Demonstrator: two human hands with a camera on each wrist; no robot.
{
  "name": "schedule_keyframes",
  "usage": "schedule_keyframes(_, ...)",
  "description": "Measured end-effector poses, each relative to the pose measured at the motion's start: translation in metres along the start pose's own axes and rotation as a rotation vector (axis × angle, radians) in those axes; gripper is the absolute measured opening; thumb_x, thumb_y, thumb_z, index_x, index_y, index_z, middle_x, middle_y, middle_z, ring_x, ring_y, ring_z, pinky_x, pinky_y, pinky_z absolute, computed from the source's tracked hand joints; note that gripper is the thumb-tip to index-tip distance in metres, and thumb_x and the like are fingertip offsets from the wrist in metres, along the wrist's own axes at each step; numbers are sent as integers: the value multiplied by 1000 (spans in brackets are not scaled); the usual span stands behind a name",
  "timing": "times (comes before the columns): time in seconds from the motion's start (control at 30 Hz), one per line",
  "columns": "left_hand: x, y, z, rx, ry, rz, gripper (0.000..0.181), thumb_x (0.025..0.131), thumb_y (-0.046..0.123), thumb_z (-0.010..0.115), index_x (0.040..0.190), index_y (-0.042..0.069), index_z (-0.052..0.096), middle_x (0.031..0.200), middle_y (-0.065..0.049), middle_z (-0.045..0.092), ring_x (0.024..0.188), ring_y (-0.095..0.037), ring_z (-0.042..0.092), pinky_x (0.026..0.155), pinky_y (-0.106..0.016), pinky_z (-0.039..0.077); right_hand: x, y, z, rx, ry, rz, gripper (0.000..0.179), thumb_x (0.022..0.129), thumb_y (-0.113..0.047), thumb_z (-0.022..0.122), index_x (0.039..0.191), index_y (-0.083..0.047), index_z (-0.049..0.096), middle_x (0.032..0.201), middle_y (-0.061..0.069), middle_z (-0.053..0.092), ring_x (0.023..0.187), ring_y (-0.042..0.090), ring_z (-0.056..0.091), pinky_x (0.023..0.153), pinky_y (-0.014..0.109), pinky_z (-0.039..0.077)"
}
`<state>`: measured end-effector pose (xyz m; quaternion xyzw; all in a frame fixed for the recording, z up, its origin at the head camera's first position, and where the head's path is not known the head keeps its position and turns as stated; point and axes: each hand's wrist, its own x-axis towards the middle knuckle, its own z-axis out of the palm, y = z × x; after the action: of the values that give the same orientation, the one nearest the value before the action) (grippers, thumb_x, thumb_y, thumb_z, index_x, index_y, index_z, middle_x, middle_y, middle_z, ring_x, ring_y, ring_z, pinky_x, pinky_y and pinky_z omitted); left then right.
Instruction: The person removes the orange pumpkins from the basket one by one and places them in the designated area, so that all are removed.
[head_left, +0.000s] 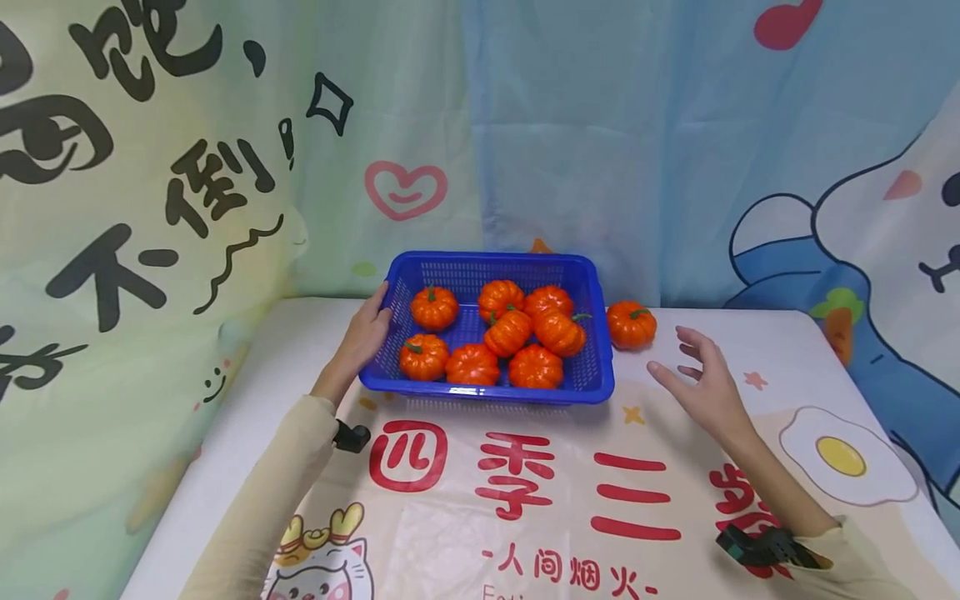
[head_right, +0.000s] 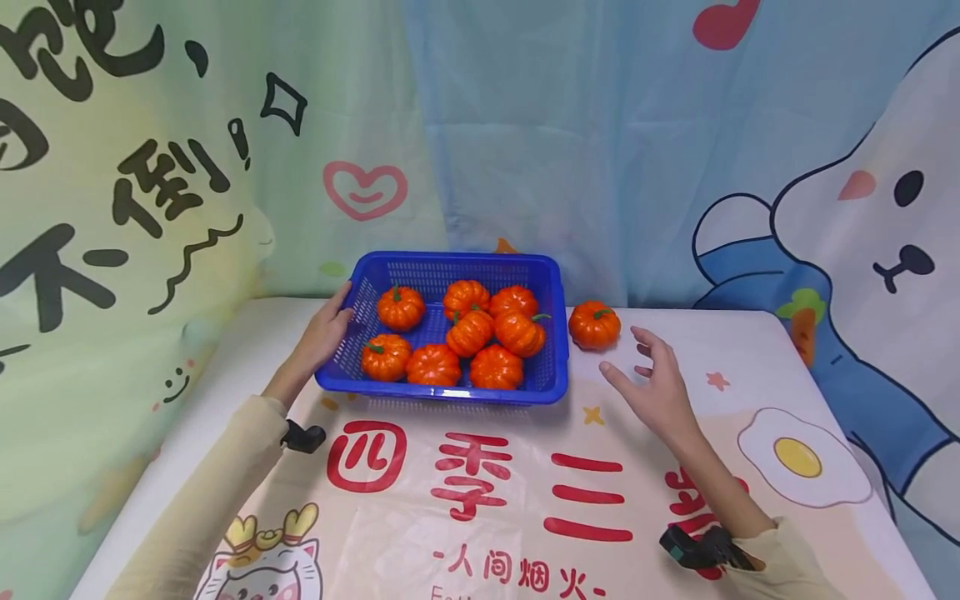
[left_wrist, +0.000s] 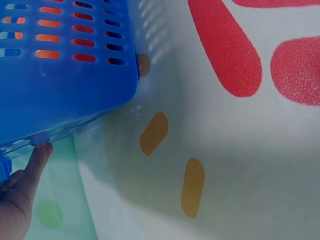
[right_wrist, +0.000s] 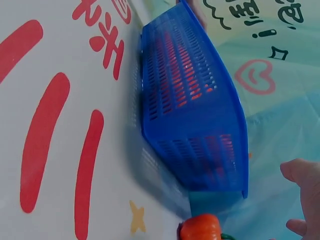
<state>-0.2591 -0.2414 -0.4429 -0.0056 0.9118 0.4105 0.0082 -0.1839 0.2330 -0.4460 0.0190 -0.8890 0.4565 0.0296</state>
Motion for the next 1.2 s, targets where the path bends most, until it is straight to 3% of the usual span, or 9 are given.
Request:
schedule_keyframes(0.5, 1, 1, -1, -7, 5, 8, 57, 102, 20, 30, 157, 12, 15, 162, -14, 20, 150, -33, 20, 123, -49, 14, -10, -37, 10, -25, -51, -142, 77, 93, -34, 62, 154, -8, 23, 156, 21, 30, 137, 43, 37, 102, 61, 41)
schedule_keyframes(0.77, 0, 0, 0, -6, -1, -1, 57, 102, 20, 30, 157, 12, 15, 162, -15, 20, 150, -34, 20, 123, -50, 14, -14, -43, 12, -35, -81, -133, 74, 94, -35, 62, 153, -8, 26, 153, 21, 34, 135, 41, 40, 102, 57, 41)
schedule_keyframes(0.97, 0, 0, 0, 5, 4, 0, 57, 102, 20, 30, 157, 12, 15, 162, -15, 21, 149, -34, 21, 123, -50, 15, -19, -50, 14, -20, -124, -166, 70, 94, -33, 62, 152, -12, 31, 148, 17, 42, 134, 37, 45, 100, 43, 43)
schedule_keyframes(1.07, 0, 1, 0, 4, 4, 2, 57, 102, 20, 30, 157, 12, 15, 162, -15, 20, 150, -34, 20, 123, -50, 14, -22, -55, 16, -6, -148, -190, 68, 93, -32, 63, 151, -14, 34, 148, 15, 44, 134, 34, 46, 98, 25, 48)
schedule_keyframes(1.2, 0, 1, 0, 5, 6, 2, 57, 102, 20, 30, 157, 12, 15, 162, -14, 20, 150, -34, 20, 123, -49, 14, -23, -60, 18, -3, -171, -217, 66, 92, -31, 65, 149, -14, 37, 149, 13, 45, 133, 31, 48, 94, 13, 47)
